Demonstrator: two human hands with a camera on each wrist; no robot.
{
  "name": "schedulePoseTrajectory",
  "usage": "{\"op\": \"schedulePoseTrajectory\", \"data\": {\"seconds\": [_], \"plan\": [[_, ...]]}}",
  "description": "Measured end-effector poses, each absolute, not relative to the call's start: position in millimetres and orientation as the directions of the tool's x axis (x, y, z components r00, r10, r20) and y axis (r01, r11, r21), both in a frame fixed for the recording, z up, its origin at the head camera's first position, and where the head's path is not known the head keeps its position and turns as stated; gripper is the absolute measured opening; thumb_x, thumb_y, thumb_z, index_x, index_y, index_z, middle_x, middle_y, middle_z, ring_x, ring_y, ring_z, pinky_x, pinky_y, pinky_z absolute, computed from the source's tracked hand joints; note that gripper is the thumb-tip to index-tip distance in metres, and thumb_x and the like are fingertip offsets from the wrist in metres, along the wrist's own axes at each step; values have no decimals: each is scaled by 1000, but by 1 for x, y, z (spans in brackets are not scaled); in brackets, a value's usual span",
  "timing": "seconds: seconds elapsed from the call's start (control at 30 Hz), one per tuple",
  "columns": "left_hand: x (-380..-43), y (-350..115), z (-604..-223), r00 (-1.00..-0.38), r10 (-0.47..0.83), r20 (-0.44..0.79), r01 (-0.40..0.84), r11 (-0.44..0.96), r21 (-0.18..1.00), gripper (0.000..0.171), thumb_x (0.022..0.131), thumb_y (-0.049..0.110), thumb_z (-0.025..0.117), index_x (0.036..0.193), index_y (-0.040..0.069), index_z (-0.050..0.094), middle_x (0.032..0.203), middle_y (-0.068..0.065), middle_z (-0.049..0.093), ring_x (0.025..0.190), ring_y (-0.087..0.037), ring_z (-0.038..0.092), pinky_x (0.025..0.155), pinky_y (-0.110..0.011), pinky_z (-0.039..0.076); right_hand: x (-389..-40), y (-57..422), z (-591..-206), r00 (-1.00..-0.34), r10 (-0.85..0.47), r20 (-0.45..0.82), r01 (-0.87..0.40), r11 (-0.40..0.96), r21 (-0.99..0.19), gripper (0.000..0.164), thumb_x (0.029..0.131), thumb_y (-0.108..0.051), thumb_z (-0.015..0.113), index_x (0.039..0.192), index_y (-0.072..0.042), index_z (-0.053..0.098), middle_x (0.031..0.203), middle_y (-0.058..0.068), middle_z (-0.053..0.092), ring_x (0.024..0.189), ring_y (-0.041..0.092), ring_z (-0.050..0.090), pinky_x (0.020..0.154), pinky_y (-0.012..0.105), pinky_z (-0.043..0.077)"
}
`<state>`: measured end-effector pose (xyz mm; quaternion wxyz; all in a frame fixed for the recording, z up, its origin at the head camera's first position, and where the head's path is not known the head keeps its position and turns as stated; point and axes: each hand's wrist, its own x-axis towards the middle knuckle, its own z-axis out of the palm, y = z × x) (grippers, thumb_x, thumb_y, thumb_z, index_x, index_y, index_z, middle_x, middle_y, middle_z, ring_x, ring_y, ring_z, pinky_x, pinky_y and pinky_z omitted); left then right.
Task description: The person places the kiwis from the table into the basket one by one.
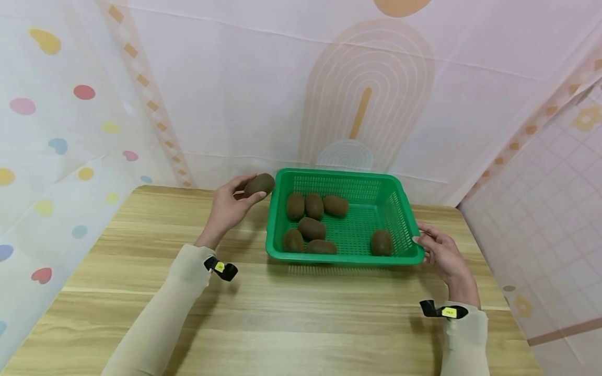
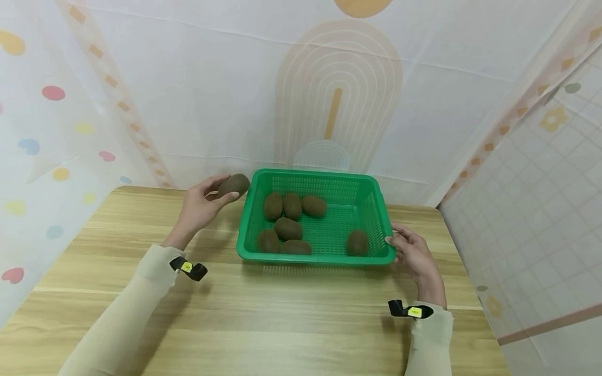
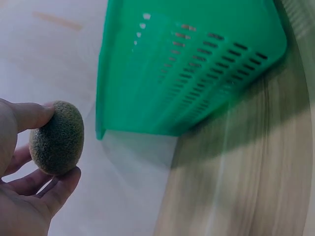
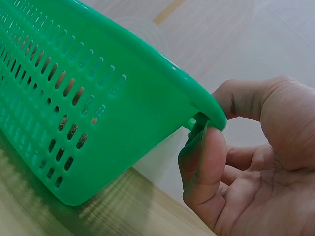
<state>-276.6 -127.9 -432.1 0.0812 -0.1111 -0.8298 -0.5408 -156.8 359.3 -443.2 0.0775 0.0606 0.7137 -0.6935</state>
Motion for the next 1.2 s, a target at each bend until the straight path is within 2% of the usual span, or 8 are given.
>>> {"op": "schedulePoseTrajectory", "data": {"seconds": [0.3,0.5,0.8,1.0,1.2], "plan": [[-267,-115,-415,-947,143,289,321,348,881,53,92,26,80,140,13,63,136,-12,65,120,-26,63,100,-45,56,-156,359,-443,-979,-45,-198,198,2,-980,45,104,-16,61,146,-8,45,103,-11,69,71,0,65,59,19,50],[-262,-105,-407,-930,195,310,361,341,868,52,92,26,80,140,13,64,136,-9,66,119,-24,63,99,-44,56,-155,360,-443,-979,-53,-197,198,-20,-980,35,104,-14,60,138,-15,51,102,-12,70,72,0,67,59,18,51],[-255,-90,-398,-902,272,335,418,358,835,52,92,25,79,140,13,64,138,-10,65,117,-28,66,98,-47,57,-156,361,-442,-980,-46,-194,194,-1,-981,34,104,-16,61,137,-16,52,101,-13,70,71,0,65,59,19,50],[-252,-80,-396,-875,318,366,469,363,805,52,92,21,80,140,12,63,135,-12,65,117,-28,65,99,-46,56,-155,361,-442,-984,-52,-170,169,23,-985,40,105,-17,59,143,-11,47,100,-12,70,69,0,63,59,20,50],[-251,-77,-400,-877,334,345,462,394,794,47,95,23,76,139,10,64,131,-11,66,118,-27,63,100,-48,56,-156,361,-444,-983,-59,-173,172,16,-985,42,105,-17,60,144,-10,46,101,-12,70,70,0,64,59,20,51]]}}
